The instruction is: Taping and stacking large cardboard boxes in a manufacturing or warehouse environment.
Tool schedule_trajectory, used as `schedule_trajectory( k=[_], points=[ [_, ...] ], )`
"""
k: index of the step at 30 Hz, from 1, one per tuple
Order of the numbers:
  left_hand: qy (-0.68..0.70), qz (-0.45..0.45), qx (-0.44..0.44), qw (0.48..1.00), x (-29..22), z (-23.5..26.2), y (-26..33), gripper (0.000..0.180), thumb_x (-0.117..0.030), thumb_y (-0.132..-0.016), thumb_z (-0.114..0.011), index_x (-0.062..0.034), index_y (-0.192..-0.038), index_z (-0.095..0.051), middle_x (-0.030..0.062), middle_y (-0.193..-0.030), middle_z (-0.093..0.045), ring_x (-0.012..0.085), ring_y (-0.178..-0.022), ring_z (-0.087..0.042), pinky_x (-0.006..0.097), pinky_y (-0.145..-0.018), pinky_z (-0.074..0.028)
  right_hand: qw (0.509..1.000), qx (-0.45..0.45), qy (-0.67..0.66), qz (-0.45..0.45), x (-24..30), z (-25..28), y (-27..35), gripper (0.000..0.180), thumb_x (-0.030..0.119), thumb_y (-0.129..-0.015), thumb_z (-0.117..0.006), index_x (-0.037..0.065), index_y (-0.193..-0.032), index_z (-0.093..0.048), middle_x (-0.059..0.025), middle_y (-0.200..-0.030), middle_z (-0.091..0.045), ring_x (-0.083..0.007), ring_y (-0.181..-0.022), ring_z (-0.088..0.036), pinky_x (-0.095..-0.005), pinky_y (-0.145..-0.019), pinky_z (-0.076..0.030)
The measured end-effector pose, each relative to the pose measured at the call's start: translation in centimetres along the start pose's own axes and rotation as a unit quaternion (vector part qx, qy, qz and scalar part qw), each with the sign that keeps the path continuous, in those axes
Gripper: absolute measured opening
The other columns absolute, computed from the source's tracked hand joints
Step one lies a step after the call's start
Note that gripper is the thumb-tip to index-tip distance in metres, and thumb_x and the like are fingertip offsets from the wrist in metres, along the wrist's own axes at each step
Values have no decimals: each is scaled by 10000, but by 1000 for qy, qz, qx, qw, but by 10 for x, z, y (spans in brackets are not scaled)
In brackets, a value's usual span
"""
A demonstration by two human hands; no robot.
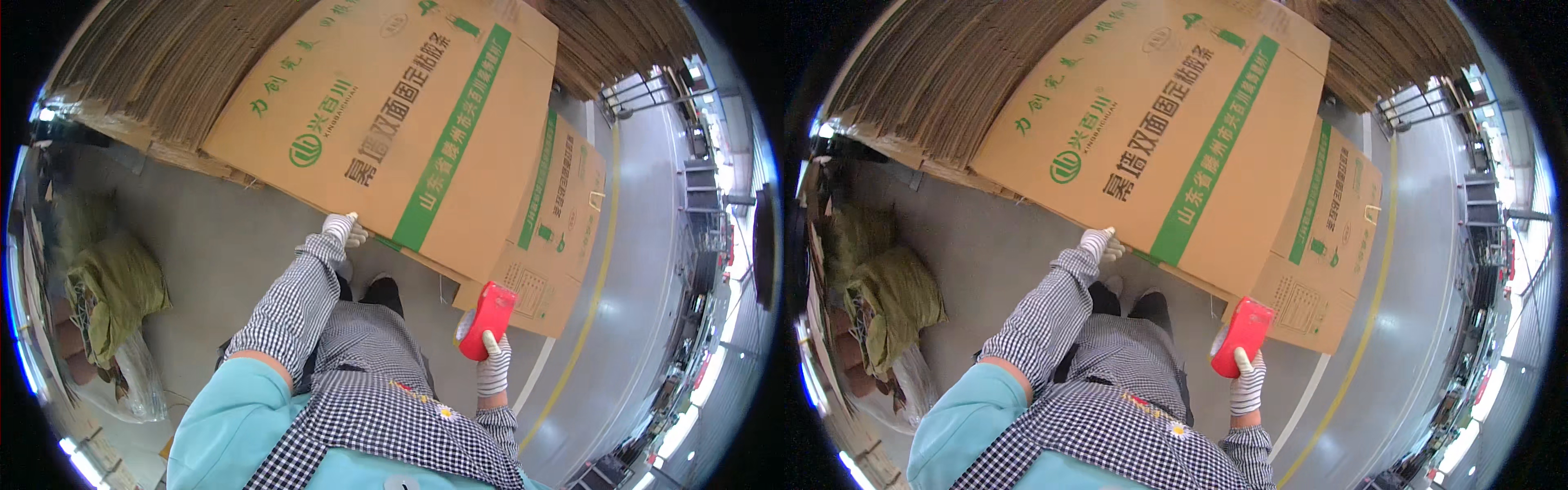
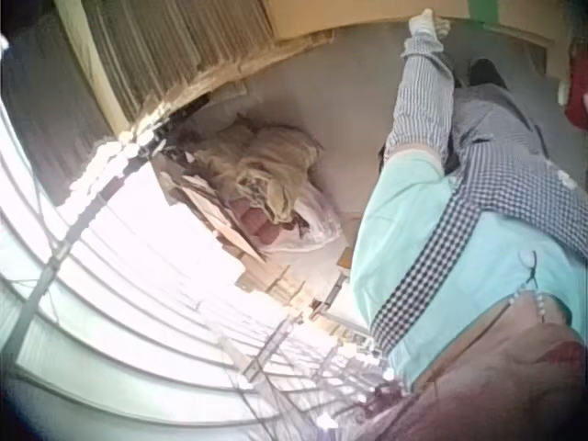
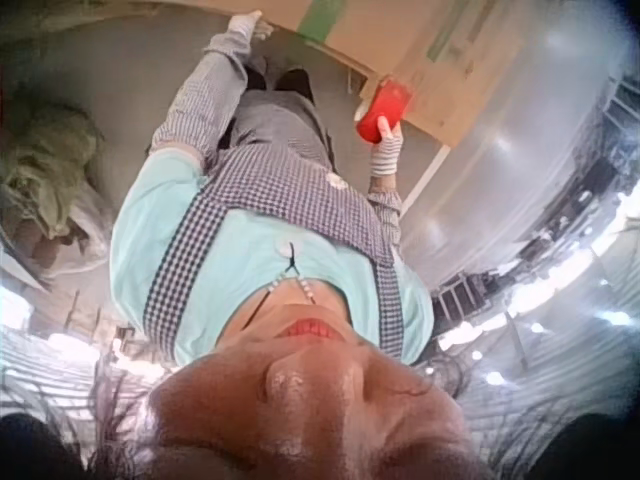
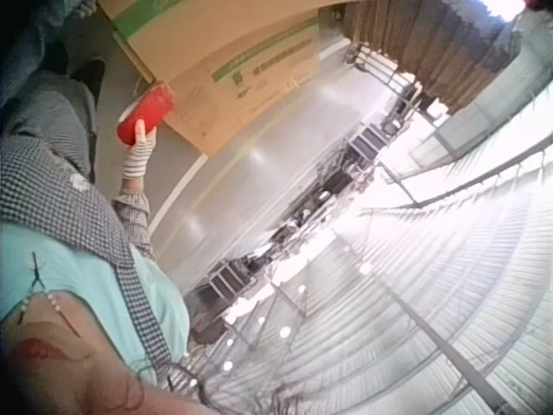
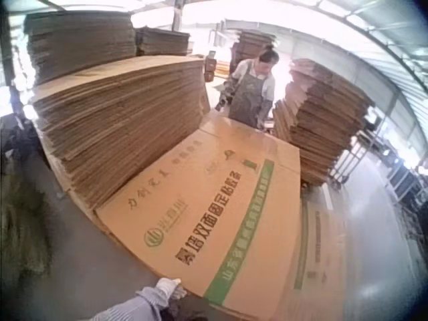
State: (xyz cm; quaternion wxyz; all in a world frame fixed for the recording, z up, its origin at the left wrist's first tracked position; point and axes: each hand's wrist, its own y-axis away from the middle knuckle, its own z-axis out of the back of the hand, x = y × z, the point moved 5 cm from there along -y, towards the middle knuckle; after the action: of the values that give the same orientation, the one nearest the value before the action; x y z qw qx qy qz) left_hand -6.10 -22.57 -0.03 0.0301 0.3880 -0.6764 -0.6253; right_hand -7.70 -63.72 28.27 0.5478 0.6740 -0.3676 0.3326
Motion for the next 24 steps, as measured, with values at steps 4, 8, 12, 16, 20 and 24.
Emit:
schedule_trajectory(
  k=[4,8,12,16,20,24],
  points=[
    [85,-13,-9,996,-23,-26,18,379,-267,-999,-487,37,-1224,-513,219,-1146,-648,356,-963,-669,419,-828,-563,997,25,-13,-69,-42,-3,-11,596,245,-809,-713,-16,-1304,-508,-103,-1163,-628,-221,-1049,-612,-350,-930,-491],
    [272,-150,78,947,1,-29,-6,489,-281,-1003,-475,44,-1356,-383,228,-1326,-538,369,-1204,-538,460,-1015,-463,990,94,17,-102,-86,-29,-35,653,252,-782,-743,-15,-1327,-501,-72,-1197,-616,-183,-1092,-572,-323,-970,-441],
    [332,-30,192,923,0,-66,38,754,-552,-959,-465,71,-1378,-406,234,-1398,-470,333,-1359,-379,458,-1117,-331,976,191,92,-48,-40,-78,-45,714,242,-723,-813,22,-1332,-511,-52,-1190,-617,-150,-1085,-559,-314,-962,-437],
    [173,-106,464,862,9,-108,142,1141,-864,-798,-174,77,-1401,-404,217,-1428,-456,286,-1366,-389,423,-1158,-252,947,267,179,-8,-38,-100,-56,699,256,-669,-881,45,-1248,-552,-25,-1116,-642,-135,-1016,-586,-313,-897,-481],
    [170,-194,459,850,-12,-93,187,925,-729,-901,-331,63,-1355,-482,180,-1349,-545,260,-1243,-531,404,-1099,-358,899,300,318,17,-48,-133,-62,635,319,-675,-872,56,-1169,-574,-51,-1035,-660,-146,-949,-617,-312,-826,-512],
    [187,-125,322,920,-15,-52,175,390,-289,-977,-552,30,-1187,-632,122,-1111,-686,181,-985,-656,324,-899,-517,845,331,410,96,-61,-169,-69,626,361,-680,-847,26,-1137,-581,-102,-959,-674,-173,-859,-642,-330,-782,-524]
  ],
)
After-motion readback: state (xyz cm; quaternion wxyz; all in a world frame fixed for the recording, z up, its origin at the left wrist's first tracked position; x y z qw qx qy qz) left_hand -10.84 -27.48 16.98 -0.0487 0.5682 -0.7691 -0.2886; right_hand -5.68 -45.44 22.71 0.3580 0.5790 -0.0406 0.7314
